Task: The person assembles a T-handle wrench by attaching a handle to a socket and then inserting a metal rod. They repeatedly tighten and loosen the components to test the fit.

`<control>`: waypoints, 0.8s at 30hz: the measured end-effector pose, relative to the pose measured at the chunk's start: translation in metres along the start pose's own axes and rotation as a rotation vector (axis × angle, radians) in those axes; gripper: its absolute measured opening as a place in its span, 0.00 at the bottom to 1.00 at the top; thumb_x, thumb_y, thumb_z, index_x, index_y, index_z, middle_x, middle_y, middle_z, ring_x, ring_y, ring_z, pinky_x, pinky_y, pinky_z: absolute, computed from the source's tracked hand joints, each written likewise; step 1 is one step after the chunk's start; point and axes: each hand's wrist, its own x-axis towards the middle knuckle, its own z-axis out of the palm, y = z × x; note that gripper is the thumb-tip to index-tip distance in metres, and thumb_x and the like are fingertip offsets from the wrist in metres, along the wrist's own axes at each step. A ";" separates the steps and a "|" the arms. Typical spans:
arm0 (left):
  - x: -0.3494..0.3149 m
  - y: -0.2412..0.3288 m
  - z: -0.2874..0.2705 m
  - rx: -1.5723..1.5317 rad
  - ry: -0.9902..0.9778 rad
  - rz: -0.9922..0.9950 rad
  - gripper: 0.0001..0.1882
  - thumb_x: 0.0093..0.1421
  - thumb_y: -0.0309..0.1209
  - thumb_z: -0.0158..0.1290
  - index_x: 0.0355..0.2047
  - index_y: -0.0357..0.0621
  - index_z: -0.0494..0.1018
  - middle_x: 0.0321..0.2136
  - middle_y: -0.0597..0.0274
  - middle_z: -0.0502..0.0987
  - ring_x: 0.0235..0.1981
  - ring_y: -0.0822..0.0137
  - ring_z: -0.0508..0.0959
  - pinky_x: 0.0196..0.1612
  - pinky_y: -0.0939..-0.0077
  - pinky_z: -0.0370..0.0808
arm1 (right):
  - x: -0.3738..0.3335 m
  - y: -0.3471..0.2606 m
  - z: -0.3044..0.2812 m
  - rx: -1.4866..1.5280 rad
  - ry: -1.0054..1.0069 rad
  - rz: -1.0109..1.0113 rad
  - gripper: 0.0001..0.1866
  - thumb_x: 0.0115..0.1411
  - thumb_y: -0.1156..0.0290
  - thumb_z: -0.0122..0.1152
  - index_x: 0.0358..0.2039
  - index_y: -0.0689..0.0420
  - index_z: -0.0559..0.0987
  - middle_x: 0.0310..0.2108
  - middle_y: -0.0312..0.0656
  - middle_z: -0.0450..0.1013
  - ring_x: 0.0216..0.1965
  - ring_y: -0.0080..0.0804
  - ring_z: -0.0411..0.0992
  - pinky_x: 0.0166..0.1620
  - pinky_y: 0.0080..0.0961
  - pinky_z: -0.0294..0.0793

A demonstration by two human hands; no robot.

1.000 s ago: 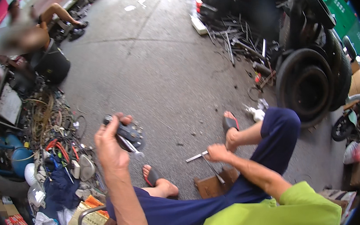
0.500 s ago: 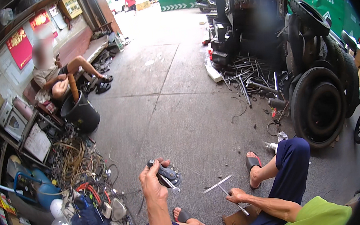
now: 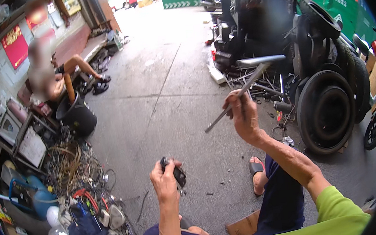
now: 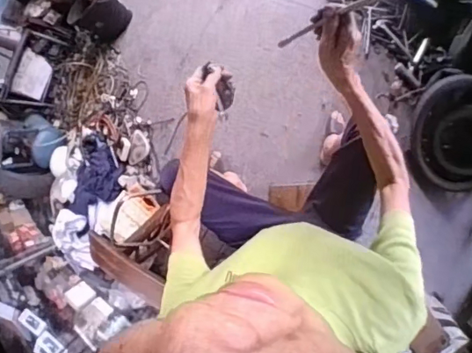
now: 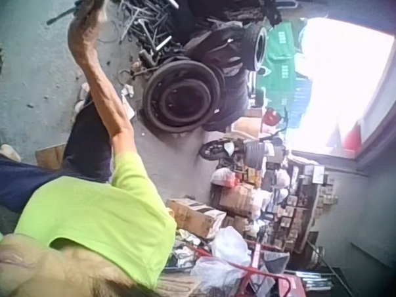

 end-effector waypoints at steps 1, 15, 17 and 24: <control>0.000 0.003 0.003 0.149 0.030 0.091 0.07 0.59 0.27 0.51 0.32 0.35 0.74 0.25 0.58 0.79 0.24 0.70 0.76 0.29 0.75 0.73 | -0.007 0.008 -0.001 0.062 0.041 0.041 0.13 0.69 0.62 0.46 0.35 0.60 0.69 0.23 0.38 0.71 0.21 0.19 0.67 0.21 0.19 0.66; 0.008 0.001 0.013 0.335 0.142 0.185 0.08 0.63 0.28 0.48 0.32 0.37 0.75 0.22 0.64 0.77 0.20 0.79 0.69 0.22 0.79 0.65 | -0.026 -0.026 0.023 0.321 0.021 0.091 0.15 0.70 0.61 0.41 0.41 0.61 0.67 0.30 0.48 0.75 0.26 0.30 0.79 0.29 0.26 0.83; 0.009 0.006 0.016 0.311 0.116 0.119 0.08 0.62 0.28 0.49 0.31 0.37 0.75 0.22 0.65 0.77 0.21 0.79 0.68 0.24 0.80 0.64 | -0.029 -0.029 0.028 0.336 -0.006 0.075 0.14 0.70 0.63 0.40 0.42 0.63 0.66 0.31 0.49 0.75 0.27 0.30 0.78 0.30 0.25 0.83; 0.013 0.002 0.019 0.248 0.086 0.023 0.07 0.60 0.26 0.50 0.29 0.38 0.76 0.24 0.67 0.77 0.24 0.80 0.68 0.29 0.82 0.64 | -0.039 -0.029 0.035 0.358 -0.118 -0.038 0.12 0.70 0.67 0.41 0.42 0.65 0.66 0.33 0.51 0.74 0.30 0.30 0.78 0.33 0.24 0.82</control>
